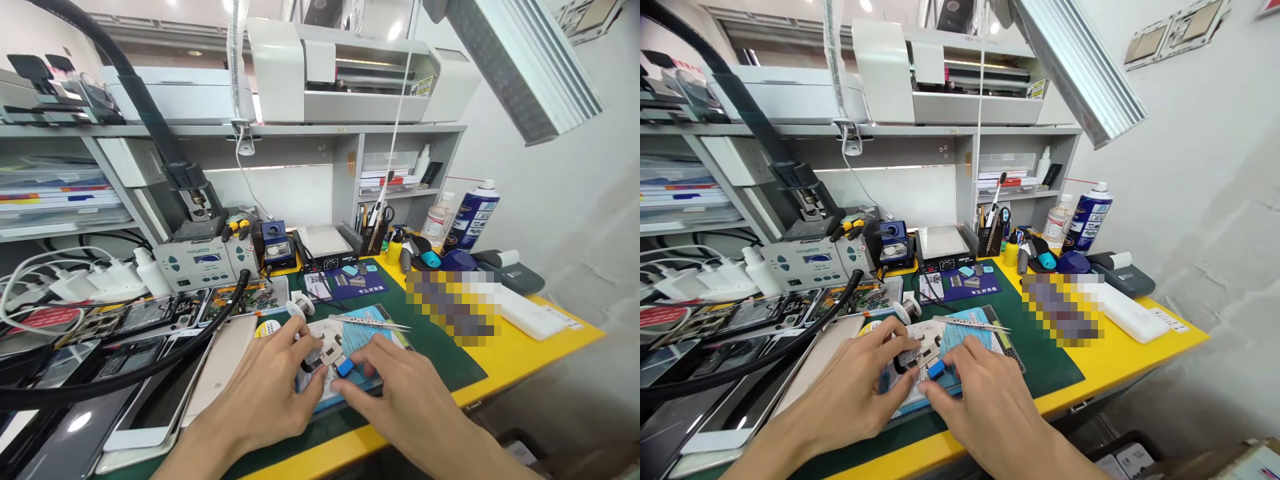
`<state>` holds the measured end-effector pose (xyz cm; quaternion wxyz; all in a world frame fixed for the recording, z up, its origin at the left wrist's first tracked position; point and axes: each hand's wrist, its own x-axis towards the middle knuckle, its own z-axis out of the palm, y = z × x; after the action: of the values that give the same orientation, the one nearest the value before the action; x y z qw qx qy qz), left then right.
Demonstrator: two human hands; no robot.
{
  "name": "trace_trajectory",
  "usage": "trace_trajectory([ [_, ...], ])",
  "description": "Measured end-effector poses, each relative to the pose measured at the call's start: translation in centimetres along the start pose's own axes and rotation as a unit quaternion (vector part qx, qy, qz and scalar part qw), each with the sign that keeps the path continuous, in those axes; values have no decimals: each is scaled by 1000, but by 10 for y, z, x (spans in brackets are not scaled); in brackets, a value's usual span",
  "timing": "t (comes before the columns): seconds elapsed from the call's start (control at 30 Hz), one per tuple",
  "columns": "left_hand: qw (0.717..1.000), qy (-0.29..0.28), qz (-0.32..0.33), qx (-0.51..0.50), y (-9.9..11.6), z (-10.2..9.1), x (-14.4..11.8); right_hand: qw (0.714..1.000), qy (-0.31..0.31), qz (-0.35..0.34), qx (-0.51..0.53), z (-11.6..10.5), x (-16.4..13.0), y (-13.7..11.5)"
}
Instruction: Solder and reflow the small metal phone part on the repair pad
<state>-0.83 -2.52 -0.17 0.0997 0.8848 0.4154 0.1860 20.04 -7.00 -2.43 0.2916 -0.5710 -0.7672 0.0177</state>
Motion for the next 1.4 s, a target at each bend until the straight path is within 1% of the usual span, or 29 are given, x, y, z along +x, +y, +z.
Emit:
trace_trajectory([
  [0.27,1000,-3,2,-22,0,-1,0,1000,16,-16,6,3,-1,1],
  [0.4,1000,-1,7,-26,1,-1,0,998,46,-37,-7,8,-3,2],
  [0.47,1000,4,11,-27,1,-1,1,996,71,-53,-10,10,-4,2],
  [0.63,999,24,22,-39,0,2,1,982,167,-91,1,14,-4,4],
  [0.7,998,42,33,-40,0,4,-1,978,186,-97,6,14,-4,4],
  [0.83,993,97,60,-34,-1,8,-3,975,194,-105,9,13,-4,5],
  [0.93,989,120,75,-33,-1,8,-2,974,197,-114,7,13,-3,5],
  [1.17,988,131,70,-40,0,8,-1,974,195,-120,8,16,-4,5],
  [1.4,983,132,73,-106,-5,6,1,974,186,-127,17,13,-3,2],
])
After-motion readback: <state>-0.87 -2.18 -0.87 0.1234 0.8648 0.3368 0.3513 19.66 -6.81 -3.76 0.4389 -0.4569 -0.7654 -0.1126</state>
